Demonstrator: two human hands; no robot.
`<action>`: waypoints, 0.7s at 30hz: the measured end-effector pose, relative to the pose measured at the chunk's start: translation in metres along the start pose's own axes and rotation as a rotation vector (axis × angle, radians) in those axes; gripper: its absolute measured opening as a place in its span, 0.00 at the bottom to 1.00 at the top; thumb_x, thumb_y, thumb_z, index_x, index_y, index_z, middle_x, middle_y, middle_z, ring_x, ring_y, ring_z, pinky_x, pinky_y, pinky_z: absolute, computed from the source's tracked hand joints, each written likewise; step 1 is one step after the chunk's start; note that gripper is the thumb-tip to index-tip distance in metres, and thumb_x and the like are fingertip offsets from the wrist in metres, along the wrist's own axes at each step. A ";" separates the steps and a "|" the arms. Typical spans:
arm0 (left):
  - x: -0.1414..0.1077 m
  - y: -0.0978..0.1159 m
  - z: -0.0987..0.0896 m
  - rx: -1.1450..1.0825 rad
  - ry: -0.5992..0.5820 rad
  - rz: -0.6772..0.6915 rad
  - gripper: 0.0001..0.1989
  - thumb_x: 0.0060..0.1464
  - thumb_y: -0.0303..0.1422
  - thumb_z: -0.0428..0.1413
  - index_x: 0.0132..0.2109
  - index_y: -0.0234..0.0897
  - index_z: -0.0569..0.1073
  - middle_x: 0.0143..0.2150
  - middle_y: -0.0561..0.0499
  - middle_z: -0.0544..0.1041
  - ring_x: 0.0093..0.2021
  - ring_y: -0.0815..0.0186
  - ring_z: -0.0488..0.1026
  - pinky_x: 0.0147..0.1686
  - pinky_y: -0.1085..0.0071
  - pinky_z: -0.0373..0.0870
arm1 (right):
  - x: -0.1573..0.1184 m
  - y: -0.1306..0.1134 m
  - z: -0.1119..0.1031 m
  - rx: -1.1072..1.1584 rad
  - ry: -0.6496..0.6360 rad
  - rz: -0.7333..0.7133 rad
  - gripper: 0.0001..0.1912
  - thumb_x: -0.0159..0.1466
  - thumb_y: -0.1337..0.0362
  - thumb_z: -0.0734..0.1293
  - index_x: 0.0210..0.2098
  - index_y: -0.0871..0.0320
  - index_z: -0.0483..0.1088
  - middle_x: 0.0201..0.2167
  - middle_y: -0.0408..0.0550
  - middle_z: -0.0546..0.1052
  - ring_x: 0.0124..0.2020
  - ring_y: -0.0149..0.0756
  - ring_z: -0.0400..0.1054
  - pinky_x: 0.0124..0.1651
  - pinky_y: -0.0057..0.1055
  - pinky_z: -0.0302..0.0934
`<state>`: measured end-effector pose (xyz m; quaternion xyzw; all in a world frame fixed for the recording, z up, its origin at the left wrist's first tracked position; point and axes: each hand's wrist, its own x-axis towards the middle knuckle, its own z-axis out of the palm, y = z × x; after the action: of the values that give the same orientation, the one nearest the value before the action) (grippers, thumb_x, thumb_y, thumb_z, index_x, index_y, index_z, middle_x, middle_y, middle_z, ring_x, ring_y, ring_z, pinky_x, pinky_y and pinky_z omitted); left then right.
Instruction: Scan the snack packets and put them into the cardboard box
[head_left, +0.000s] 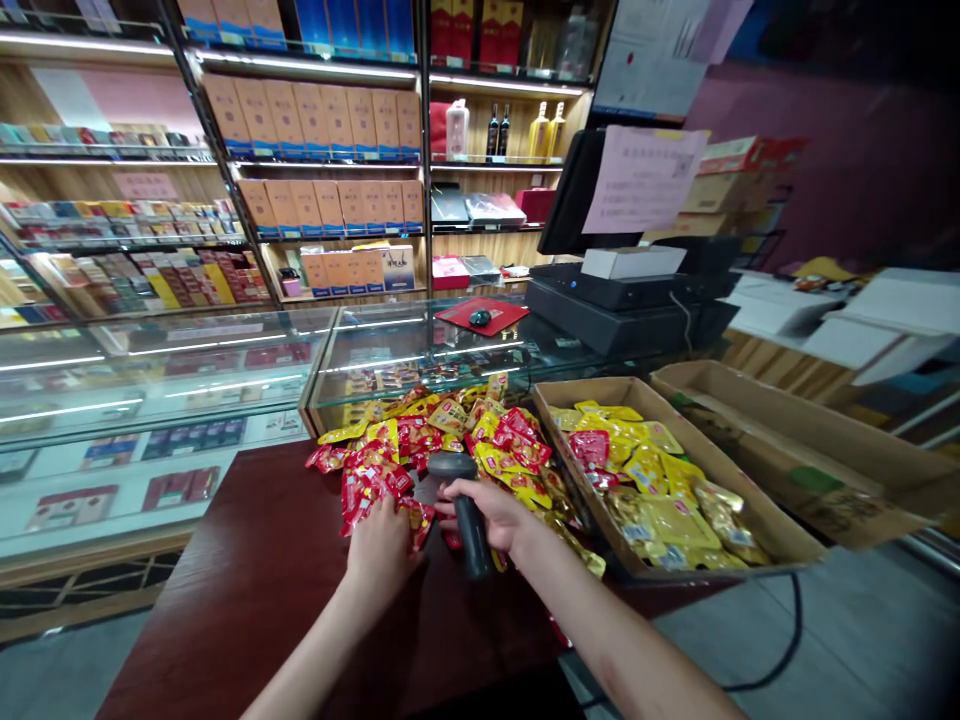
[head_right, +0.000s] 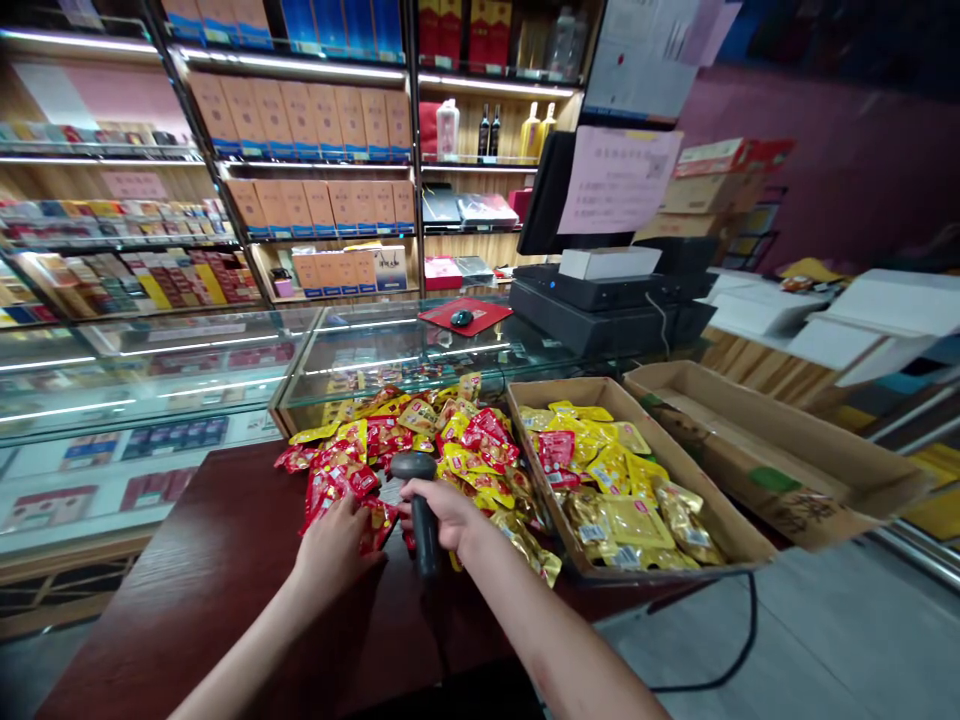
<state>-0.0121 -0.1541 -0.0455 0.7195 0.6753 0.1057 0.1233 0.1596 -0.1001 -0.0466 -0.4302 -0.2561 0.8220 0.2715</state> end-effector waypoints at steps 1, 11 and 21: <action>0.001 -0.001 -0.001 -0.043 0.007 -0.017 0.11 0.39 0.33 0.62 0.34 0.37 0.76 0.42 0.38 0.72 0.43 0.50 0.70 0.40 0.64 0.63 | -0.001 -0.001 -0.001 0.034 0.011 -0.018 0.05 0.54 0.68 0.65 0.32 0.60 0.66 0.28 0.48 0.75 0.27 0.34 0.73 0.31 0.30 0.67; 0.036 -0.017 -0.017 -1.223 -0.329 -0.088 0.17 0.51 0.47 0.55 0.31 0.35 0.72 0.24 0.53 0.73 0.24 0.69 0.69 0.28 0.74 0.65 | -0.031 -0.018 -0.017 0.276 -0.024 -0.219 0.11 0.53 0.73 0.65 0.38 0.63 0.70 0.37 0.53 0.78 0.43 0.40 0.73 0.48 0.37 0.68; 0.072 0.025 -0.005 -1.316 -0.522 -0.113 0.19 0.41 0.44 0.63 0.37 0.34 0.77 0.31 0.49 0.79 0.29 0.64 0.74 0.31 0.70 0.70 | -0.046 -0.033 -0.034 0.206 0.064 -0.389 0.13 0.50 0.75 0.67 0.36 0.59 0.71 0.30 0.46 0.78 0.34 0.35 0.74 0.45 0.37 0.70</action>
<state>0.0149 -0.0838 -0.0338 0.4612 0.4560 0.3094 0.6955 0.2177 -0.1007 -0.0156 -0.3685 -0.2402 0.7620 0.4752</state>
